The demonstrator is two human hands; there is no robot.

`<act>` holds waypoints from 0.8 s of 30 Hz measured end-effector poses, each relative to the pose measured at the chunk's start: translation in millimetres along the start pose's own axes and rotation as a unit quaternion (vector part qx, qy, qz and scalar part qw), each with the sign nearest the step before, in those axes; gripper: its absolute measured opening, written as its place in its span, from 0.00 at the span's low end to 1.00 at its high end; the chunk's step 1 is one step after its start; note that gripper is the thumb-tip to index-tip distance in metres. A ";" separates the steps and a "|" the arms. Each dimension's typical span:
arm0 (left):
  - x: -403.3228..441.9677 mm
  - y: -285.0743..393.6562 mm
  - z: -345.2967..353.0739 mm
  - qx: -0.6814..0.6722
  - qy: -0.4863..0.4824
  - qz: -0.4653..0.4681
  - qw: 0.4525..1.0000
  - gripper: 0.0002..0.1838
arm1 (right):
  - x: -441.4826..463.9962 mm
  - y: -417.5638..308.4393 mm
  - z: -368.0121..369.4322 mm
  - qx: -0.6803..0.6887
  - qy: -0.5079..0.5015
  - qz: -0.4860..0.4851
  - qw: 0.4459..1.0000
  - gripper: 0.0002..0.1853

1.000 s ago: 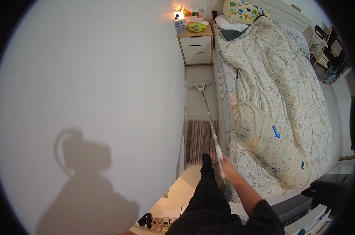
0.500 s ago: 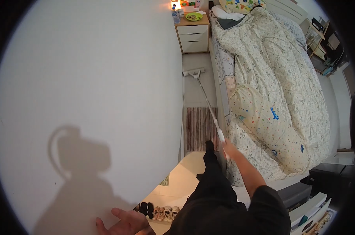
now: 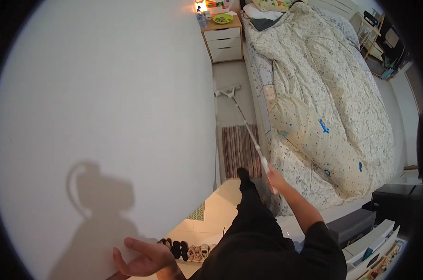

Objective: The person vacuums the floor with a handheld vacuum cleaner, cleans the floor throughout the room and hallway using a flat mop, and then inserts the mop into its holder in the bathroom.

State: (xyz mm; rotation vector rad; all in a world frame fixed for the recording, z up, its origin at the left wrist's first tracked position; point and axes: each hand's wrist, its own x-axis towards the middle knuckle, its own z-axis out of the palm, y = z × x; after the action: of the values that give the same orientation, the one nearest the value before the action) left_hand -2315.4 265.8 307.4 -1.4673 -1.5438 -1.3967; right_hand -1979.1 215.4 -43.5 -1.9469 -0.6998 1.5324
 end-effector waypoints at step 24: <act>3.8 1.0 -3.2 -0.001 -0.023 0.035 0.999 0.16 | -96.0 66.7 -7.0 0.054 -0.032 0.020 0.998 0.29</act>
State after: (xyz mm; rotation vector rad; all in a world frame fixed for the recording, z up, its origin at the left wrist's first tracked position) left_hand -2316.0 263.9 312.1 -1.5497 -1.5033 -1.3329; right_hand -1988.6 100.5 -23.6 -1.8493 -0.5939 1.6295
